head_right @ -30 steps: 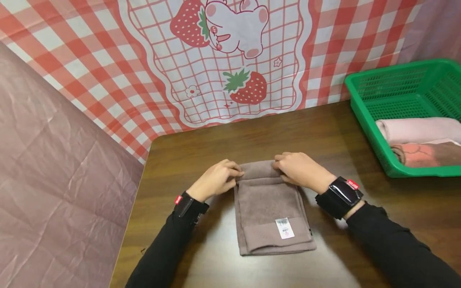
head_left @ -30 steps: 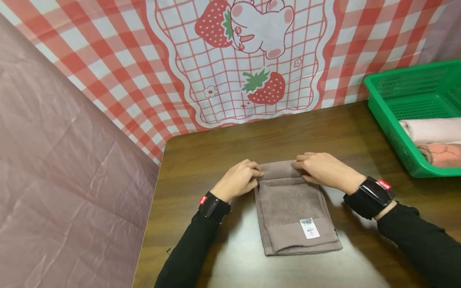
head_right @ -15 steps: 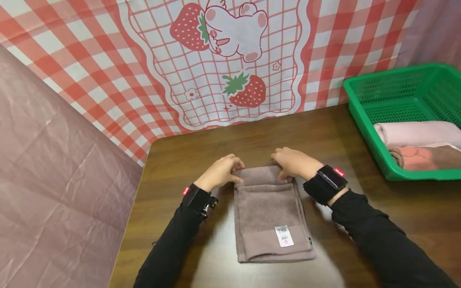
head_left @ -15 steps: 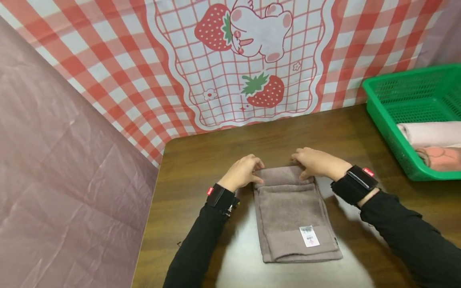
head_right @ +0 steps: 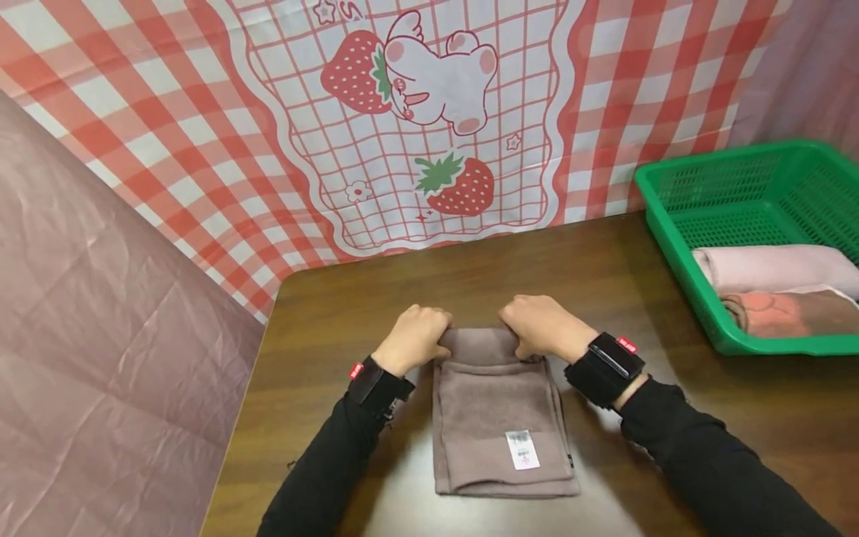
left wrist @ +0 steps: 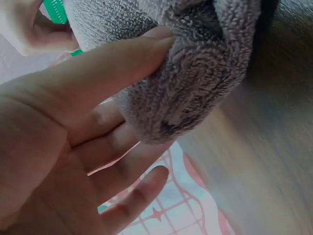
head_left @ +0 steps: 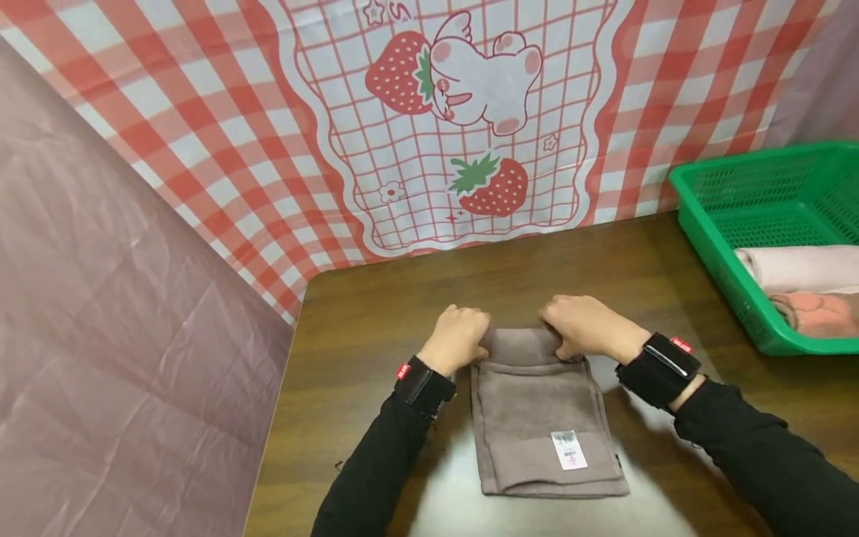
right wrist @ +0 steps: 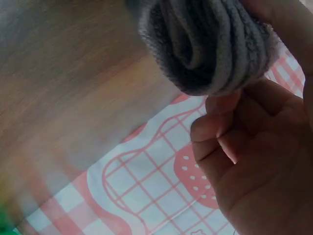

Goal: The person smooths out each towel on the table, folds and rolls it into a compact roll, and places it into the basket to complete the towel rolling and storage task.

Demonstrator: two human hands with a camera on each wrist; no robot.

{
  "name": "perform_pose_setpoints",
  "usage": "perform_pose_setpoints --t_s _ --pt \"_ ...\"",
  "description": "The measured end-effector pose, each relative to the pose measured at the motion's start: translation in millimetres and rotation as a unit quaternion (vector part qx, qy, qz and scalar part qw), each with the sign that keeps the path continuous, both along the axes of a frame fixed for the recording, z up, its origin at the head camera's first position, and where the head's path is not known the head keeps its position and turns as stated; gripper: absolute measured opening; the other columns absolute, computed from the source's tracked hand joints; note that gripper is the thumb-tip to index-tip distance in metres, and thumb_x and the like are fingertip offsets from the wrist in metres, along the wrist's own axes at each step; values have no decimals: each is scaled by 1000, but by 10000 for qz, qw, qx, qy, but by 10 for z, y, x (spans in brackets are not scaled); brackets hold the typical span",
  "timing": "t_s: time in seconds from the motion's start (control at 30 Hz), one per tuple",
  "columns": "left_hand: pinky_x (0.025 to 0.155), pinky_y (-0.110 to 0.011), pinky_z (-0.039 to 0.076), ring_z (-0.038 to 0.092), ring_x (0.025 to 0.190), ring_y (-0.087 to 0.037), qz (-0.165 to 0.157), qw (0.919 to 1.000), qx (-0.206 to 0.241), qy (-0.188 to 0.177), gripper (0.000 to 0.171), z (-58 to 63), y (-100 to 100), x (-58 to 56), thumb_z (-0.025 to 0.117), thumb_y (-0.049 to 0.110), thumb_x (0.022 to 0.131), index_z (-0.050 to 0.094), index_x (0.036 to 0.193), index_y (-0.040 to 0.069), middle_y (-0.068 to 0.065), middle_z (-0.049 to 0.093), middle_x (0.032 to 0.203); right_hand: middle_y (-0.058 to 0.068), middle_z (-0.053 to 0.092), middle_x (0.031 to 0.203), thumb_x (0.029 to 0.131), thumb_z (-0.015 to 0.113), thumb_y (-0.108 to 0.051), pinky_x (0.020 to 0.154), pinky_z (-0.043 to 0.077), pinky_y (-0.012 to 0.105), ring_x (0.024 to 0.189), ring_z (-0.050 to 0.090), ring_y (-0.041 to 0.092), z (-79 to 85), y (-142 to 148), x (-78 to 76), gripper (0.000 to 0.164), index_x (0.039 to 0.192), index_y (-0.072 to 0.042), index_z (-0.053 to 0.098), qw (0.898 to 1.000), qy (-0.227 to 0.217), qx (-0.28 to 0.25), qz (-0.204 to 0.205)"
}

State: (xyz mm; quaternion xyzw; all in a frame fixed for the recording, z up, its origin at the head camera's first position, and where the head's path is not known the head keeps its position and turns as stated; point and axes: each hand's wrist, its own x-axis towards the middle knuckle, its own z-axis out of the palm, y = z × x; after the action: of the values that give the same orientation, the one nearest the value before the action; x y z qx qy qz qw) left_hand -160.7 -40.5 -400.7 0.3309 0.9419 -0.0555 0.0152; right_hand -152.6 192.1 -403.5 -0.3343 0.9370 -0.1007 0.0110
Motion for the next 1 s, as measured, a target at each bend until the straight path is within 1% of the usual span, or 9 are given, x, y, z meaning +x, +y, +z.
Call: perform_pose_setpoints --t_s 0.2,0.33,0.53,0.6,0.7,0.8,0.87,0.93,1.0 --pt "80 -29 44 67 95 -14 190 9992 204 297 41 -17 -2 14 89 35 71 73 104 19 5 73 103 -5 48 66 55 86 -6 54 41 37 61 49 15 -31 -37 -3 38 67 -15 51 9990 389 -165 -109" --pt "78 -27 44 65 93 -14 271 9972 342 602 43 -50 -4 -11 91 36 68 72 103 18 5 72 101 -2 52 68 53 88 -4 52 43 39 59 53 18 -73 -53 -30 38 71 -12 55 9970 693 -294 -190" --pt "78 -25 48 63 88 -13 298 9873 708 1390 44 -178 -12 -74 94 35 62 70 95 18 5 70 94 4 54 67 55 85 0 47 45 41 56 57 25 -215 -27 -111 37 70 -9 52 9897 1273 -506 -406" --pt "77 -25 50 62 87 -14 269 9837 811 1582 45 -239 -10 -96 95 33 61 68 93 18 4 69 93 6 54 68 56 85 1 48 46 42 56 58 28 -260 -13 -144 37 71 -8 52 9886 1342 -527 -426" --pt "75 -25 52 61 86 -14 164 9795 803 1842 45 -303 -9 -106 96 30 61 66 91 16 3 68 92 8 56 70 56 87 0 51 49 44 60 60 31 -297 -5 -164 40 75 -6 53 9880 1392 -517 -425" --pt "72 -25 54 61 86 -16 44 9758 674 2081 36 -317 -6 -77 92 22 67 65 90 14 1 67 90 9 56 72 57 88 1 54 50 45 63 61 32 -311 -6 -138 41 78 -4 53 9861 1565 -444 -339" --pt "67 -26 54 60 84 -16 -27 9743 575 2179 27 -300 -8 -26 86 13 73 65 89 12 0 66 89 10 56 73 62 84 5 53 51 44 64 61 31 -310 -8 -84 36 81 -2 54 9830 1797 -333 -200" --pt "61 -26 54 60 81 -16 -106 9747 524 2168 17 -276 -18 48 79 5 78 66 88 11 -1 65 86 11 55 74 67 81 5 53 51 42 66 60 29 -302 3 2 32 82 -1 54 9806 1943 -256 -22" --pt "58 -27 54 62 78 -15 -178 9779 498 2024 13 -233 -38 144 79 9 80 69 87 13 0 66 85 8 54 73 72 77 3 54 50 40 66 58 25 -276 28 108 26 82 -1 54 9816 1888 -241 141"
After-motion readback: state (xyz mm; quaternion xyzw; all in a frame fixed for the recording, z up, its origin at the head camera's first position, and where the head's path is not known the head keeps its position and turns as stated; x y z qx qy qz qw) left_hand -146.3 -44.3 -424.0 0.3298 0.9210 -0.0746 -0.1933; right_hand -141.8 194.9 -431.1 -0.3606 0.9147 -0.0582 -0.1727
